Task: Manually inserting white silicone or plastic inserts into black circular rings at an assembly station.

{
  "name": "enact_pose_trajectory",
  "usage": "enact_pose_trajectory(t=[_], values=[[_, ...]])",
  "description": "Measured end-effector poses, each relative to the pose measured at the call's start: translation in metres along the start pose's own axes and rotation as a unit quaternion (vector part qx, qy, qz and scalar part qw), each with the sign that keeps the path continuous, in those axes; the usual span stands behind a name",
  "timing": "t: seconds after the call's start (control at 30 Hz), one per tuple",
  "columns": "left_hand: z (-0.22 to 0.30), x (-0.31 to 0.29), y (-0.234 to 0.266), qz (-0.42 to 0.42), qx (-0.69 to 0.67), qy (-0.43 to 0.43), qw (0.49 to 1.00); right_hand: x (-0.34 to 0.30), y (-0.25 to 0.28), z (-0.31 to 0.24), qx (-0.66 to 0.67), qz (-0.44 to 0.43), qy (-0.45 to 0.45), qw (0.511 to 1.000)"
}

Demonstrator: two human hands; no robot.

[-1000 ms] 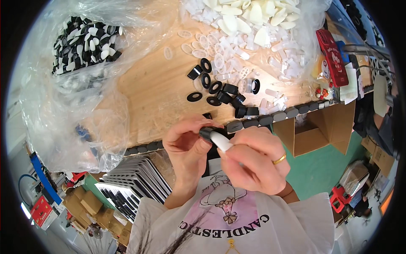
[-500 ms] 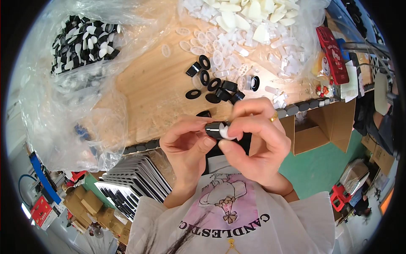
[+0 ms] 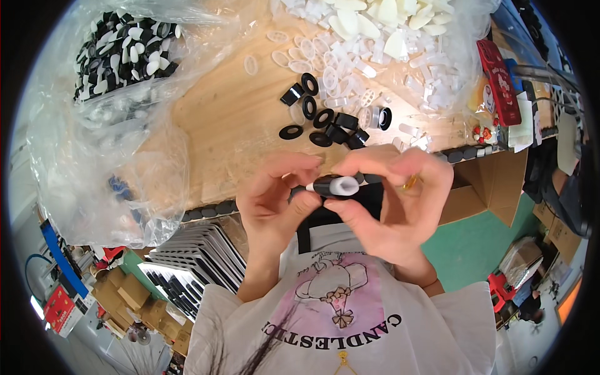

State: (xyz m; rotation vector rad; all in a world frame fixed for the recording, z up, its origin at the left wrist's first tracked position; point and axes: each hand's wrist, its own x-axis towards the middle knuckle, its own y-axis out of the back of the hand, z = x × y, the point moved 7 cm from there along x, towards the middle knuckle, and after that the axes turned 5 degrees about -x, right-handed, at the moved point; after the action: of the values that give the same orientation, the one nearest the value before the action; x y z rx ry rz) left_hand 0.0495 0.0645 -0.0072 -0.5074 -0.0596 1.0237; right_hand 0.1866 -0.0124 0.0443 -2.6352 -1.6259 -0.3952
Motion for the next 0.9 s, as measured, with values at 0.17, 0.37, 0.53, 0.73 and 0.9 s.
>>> enact_pose_trajectory(t=[0.17, 0.37, 0.53, 0.73, 0.9], values=[[0.0, -0.004, 0.007, -0.035, 0.087, -0.063, 0.994, 0.008, -0.003, -0.018, -0.071, -0.102, 0.0, 0.992], [0.018, -0.007, 0.008, -0.039, 0.261, -0.185, 0.947, 0.005, -0.002, -0.022, -0.085, -0.105, 0.057, 0.989], [0.015, -0.015, 0.0, -0.003, 0.276, -0.196, 0.941, 0.007, 0.001, -0.024, -0.089, -0.12, 0.065, 0.987], [0.033, -0.012, -0.008, 0.007, 0.417, -0.268, 0.868, 0.004, -0.001, -0.022, -0.075, -0.122, 0.074, 0.987], [0.033, -0.016, -0.016, -0.013, 0.465, -0.28, 0.839, 0.006, 0.002, -0.021, -0.09, -0.108, 0.085, 0.986]])
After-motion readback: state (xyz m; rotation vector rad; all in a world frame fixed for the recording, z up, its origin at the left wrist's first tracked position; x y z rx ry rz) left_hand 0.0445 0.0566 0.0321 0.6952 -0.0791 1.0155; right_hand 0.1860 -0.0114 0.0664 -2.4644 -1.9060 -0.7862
